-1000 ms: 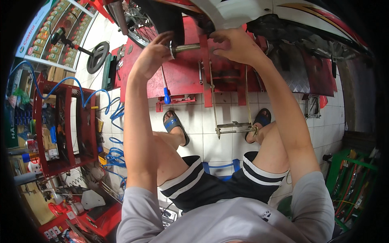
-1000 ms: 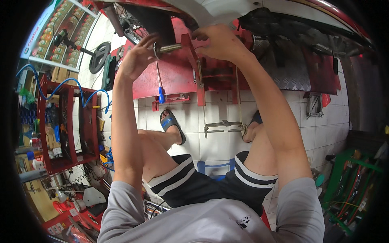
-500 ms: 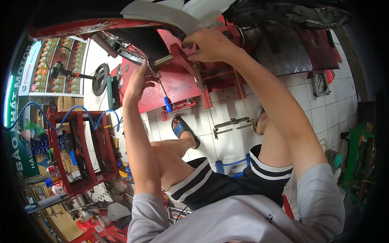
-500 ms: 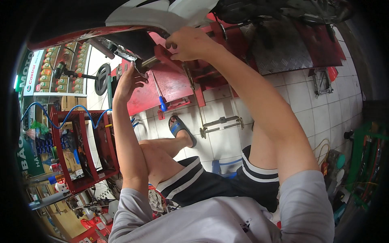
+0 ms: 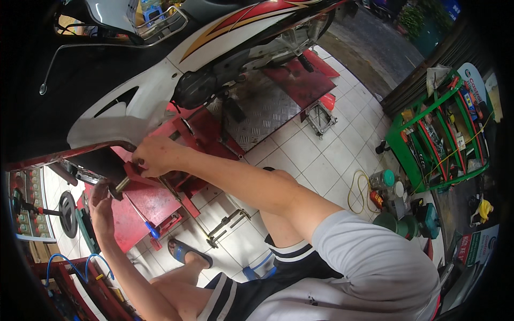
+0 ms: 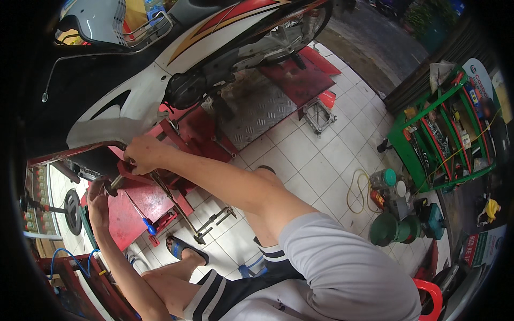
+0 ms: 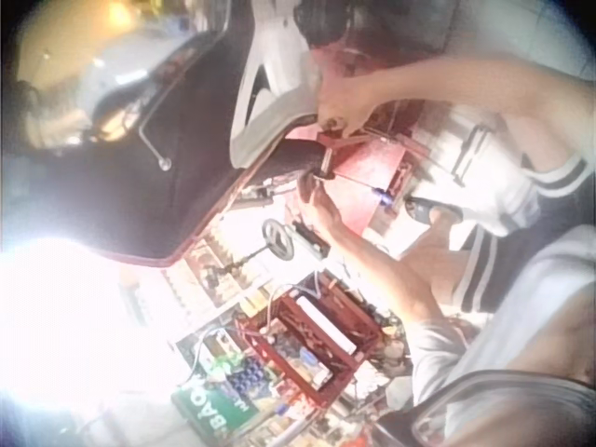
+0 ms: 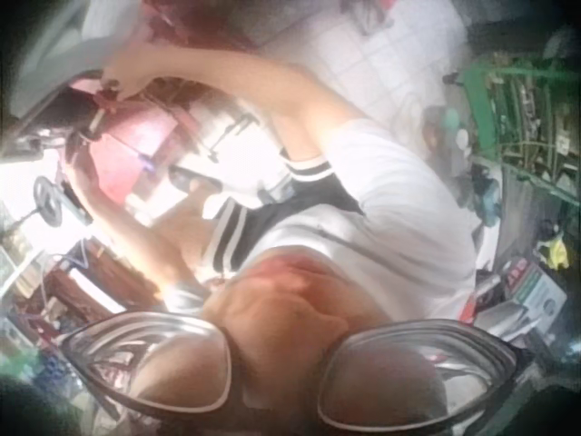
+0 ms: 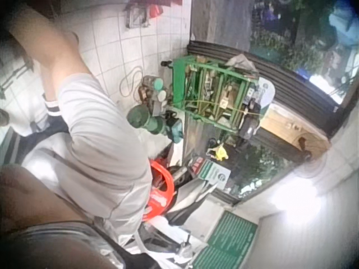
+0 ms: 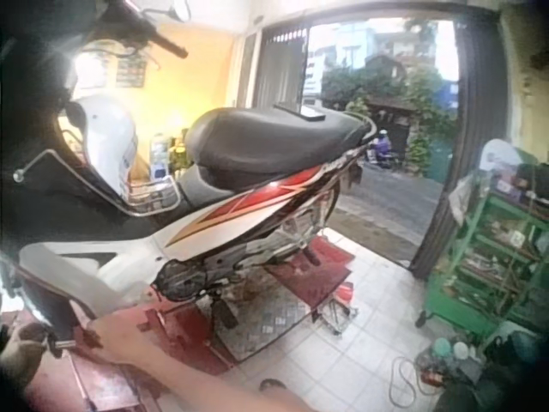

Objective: The person adjusts the camera and then works on the underside of a motorcycle raised on a red lift. They use a wrench to tighten a bolt on the motorcycle's frame and handle a metal spring component.

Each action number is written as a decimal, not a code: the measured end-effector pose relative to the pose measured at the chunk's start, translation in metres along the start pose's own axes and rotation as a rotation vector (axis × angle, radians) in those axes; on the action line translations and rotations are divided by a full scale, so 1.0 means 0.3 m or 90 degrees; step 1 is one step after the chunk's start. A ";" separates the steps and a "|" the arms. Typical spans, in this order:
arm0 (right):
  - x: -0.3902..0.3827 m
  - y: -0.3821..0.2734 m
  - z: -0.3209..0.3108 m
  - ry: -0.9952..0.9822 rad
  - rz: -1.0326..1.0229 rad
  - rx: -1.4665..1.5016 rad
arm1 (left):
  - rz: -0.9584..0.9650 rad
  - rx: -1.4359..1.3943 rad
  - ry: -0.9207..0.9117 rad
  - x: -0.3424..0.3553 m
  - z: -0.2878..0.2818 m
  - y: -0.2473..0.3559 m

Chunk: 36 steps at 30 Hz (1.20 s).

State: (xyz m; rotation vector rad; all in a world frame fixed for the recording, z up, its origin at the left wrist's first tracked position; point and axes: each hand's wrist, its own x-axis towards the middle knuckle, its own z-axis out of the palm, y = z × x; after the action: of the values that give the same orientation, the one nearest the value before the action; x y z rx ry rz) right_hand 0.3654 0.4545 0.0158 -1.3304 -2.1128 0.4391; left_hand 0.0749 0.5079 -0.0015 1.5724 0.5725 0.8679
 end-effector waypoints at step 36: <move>0.035 -0.011 0.026 -0.022 0.020 -0.080 | -0.447 0.005 0.191 -0.029 0.077 0.025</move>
State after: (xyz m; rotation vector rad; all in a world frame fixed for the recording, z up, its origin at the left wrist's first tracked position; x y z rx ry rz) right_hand 0.3547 0.4626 0.0149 -1.4383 -2.1817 0.3502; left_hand 0.0870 0.4857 0.0033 1.1201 1.2498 0.5531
